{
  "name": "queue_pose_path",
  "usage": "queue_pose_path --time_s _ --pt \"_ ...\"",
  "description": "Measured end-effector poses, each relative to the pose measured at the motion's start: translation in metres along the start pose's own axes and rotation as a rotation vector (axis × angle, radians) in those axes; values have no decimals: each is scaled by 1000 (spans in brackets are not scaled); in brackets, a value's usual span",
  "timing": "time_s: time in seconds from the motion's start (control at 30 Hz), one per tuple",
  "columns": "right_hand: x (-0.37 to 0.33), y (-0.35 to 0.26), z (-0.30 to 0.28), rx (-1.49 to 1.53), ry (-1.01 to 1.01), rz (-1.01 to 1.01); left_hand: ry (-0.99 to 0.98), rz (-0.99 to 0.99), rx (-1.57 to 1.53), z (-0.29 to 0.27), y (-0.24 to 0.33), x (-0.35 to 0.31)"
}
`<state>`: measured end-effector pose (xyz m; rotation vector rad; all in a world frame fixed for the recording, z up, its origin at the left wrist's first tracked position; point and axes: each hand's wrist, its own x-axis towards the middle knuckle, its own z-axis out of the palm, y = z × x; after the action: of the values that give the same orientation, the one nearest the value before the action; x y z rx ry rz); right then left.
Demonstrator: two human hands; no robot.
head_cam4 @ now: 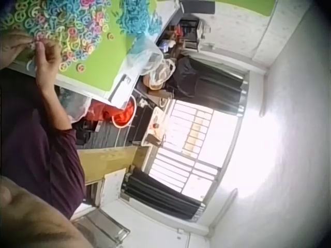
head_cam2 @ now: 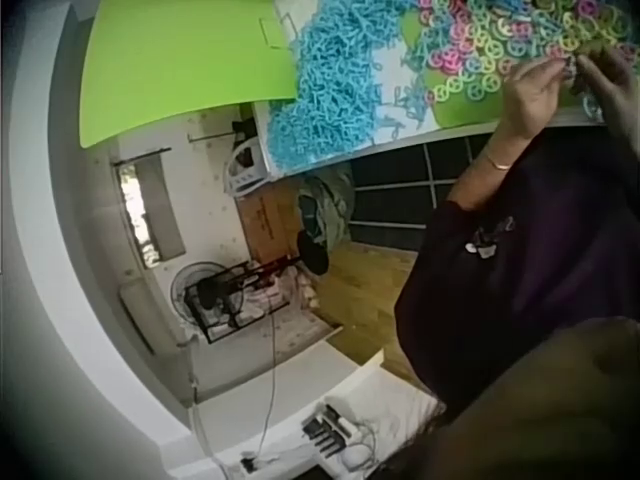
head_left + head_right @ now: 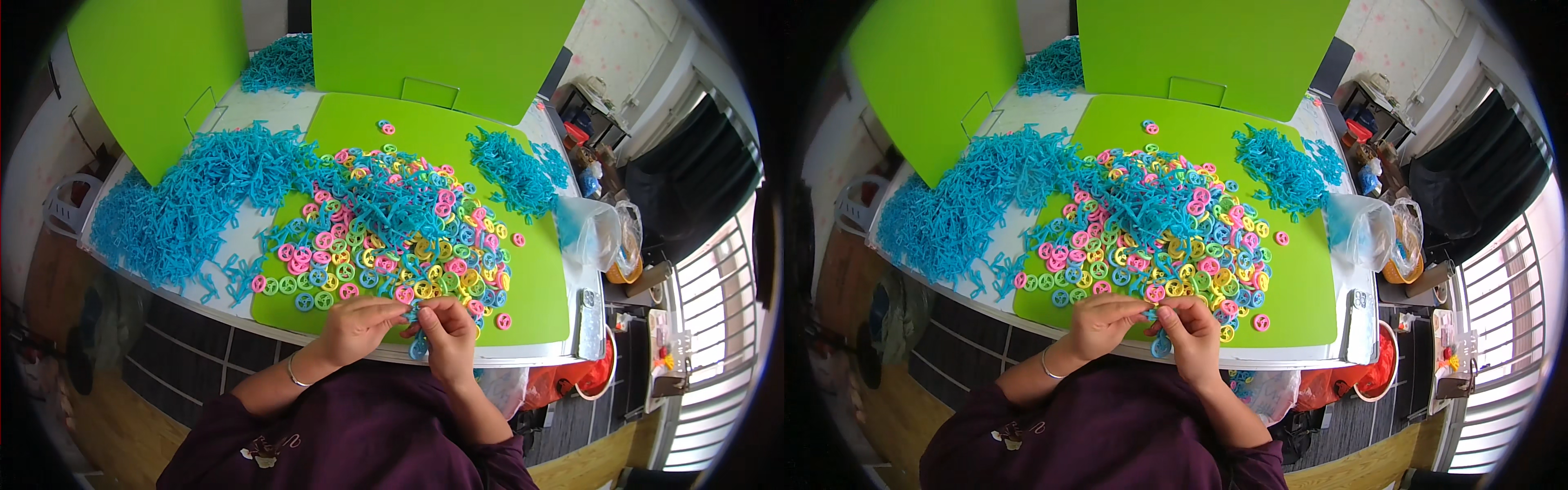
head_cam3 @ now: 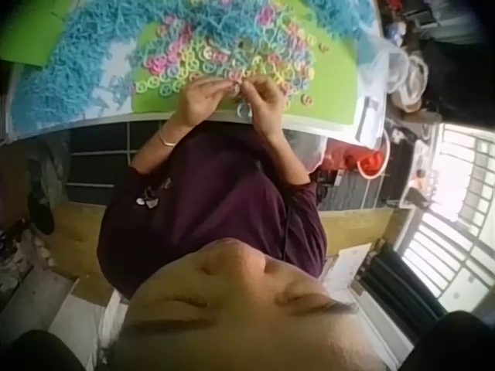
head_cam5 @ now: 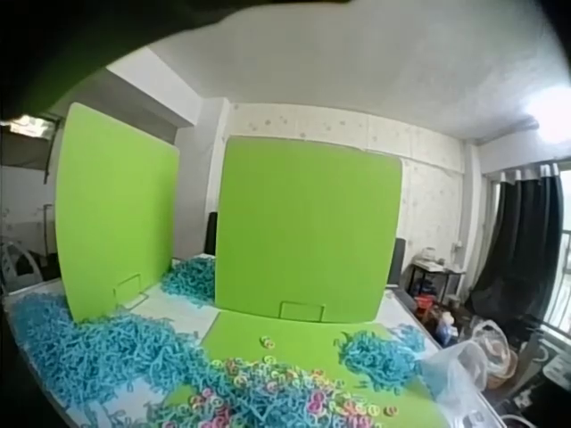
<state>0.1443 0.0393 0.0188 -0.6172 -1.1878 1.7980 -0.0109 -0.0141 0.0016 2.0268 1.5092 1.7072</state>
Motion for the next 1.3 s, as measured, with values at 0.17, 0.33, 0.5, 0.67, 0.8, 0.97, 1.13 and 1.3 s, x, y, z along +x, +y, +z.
queue_pose_path --time_s 0.17,0.33,0.5,0.67,0.8,0.97,1.13,1.3 --pt "-2 1 -6 -77 -28 8 18 -147 -204 2 2 1" --pt "-1 5 -8 -121 5 33 24 -135 -138 3 4 2" --pt "-1 10 -9 -51 -1 68 30 -217 -204 1 2 5" --pt "-3 1 -4 -204 -35 30 -31 -533 -496 1 -2 2" --pt "-6 4 -6 -416 1 -35 -29 -376 -326 0 2 5" --pt "-9 14 -5 -747 138 -358 109 -126 -174 3 9 3" --pt "-10 11 -4 -608 116 -340 130 -46 -154 -1 12 2" --pt "-13 -6 -1 -952 10 -622 132 97 -83 -7 11 -1"
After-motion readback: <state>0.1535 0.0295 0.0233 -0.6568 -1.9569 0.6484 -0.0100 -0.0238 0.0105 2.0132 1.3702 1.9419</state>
